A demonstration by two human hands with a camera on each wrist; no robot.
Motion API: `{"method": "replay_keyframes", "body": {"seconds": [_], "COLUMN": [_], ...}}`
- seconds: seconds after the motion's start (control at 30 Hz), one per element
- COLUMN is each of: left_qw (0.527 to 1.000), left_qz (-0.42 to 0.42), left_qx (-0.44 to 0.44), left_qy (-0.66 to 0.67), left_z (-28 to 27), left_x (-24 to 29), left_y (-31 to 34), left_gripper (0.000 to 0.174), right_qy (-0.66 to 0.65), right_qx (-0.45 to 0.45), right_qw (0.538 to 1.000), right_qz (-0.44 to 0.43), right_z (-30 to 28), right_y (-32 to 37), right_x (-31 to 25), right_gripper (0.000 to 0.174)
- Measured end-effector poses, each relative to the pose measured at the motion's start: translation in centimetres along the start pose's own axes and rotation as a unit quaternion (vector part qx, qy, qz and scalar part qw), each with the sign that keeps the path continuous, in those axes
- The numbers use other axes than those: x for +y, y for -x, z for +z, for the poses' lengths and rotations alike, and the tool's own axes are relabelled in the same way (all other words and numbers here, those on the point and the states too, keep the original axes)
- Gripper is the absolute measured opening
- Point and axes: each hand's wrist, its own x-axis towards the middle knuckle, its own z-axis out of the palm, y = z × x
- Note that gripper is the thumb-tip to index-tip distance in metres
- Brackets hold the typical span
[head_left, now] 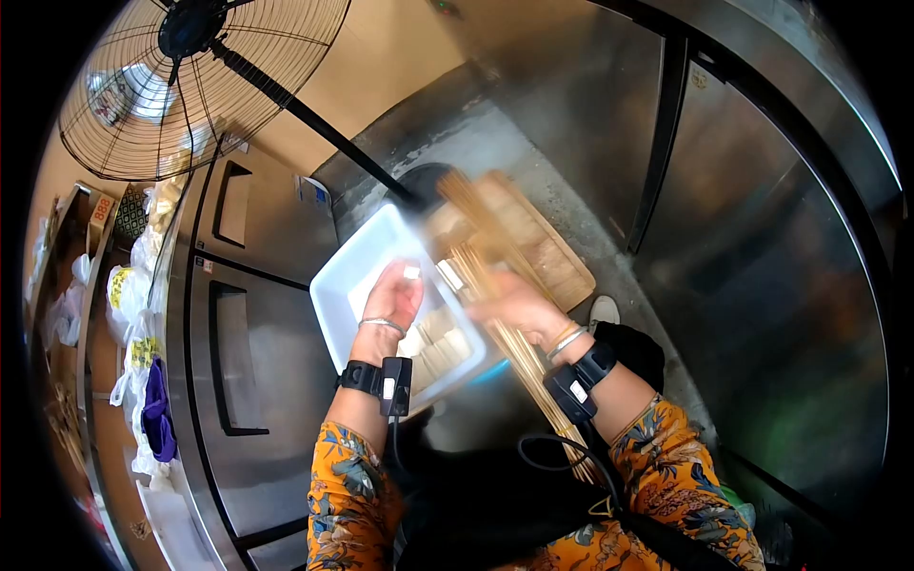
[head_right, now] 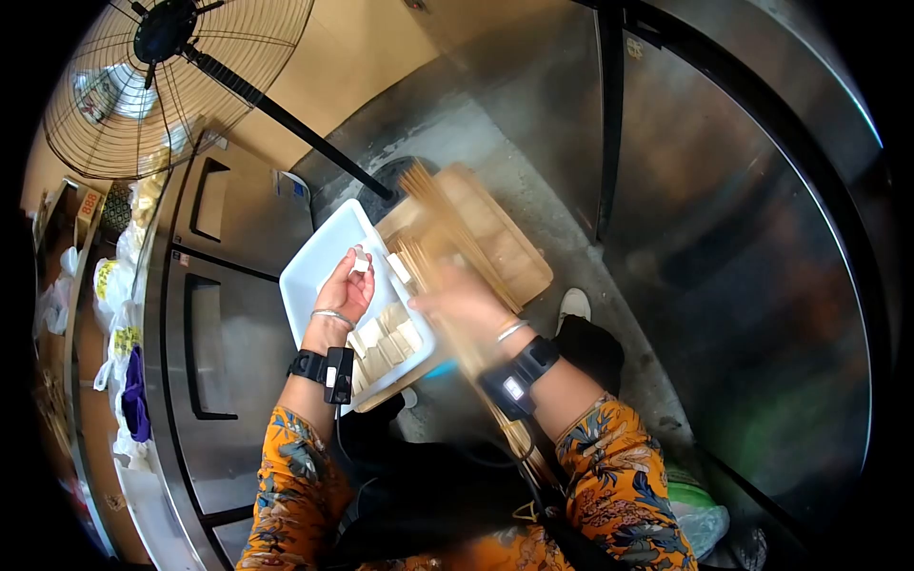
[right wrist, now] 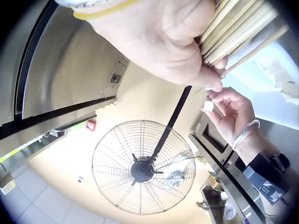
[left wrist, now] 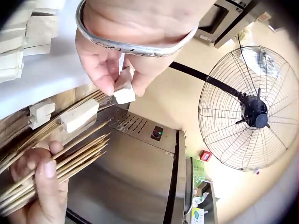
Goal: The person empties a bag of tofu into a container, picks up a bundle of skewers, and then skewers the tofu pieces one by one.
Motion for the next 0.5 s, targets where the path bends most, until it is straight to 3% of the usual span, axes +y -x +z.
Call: {"method": "replay_keyframes", "body": {"seconds": [0.03,0.13,0.23,0.5], "left_qw": [1.0,1.0,0.999,0.992], "left_qz": [-0.003,-0.004,0.008,0.053], "left_qx": [0.002,0.0,-0.016,0.015], "left_qy": [-0.006,-0.021,-0.035,-0.112], "left_z": [0.1,0.5,1.0,2.2], "left_x": [0.1,0.3,0.5,0.5], "left_y": [-0.1,-0.2,-0.2,0.3], "left_gripper": [0.021,0.021,0.021,0.027], "right_qy": [-0.026,-0.035,-0.038,0.058], "right_qx": [-0.03,0.05,-0.005,0.0], "right_qw": [0.999,0.998,0.999,0.998], "right_qz": [0.021,0.019,0.021,-0.018], "right_z": [0.0,0.9,0.5,0.2], "right_y": [0.5,0.9,0.3,-1.8], "right_x": [-0.8,-1.1,-0.4,2.9], "right_gripper": [0.078,0.054,0.05,0.039]}}
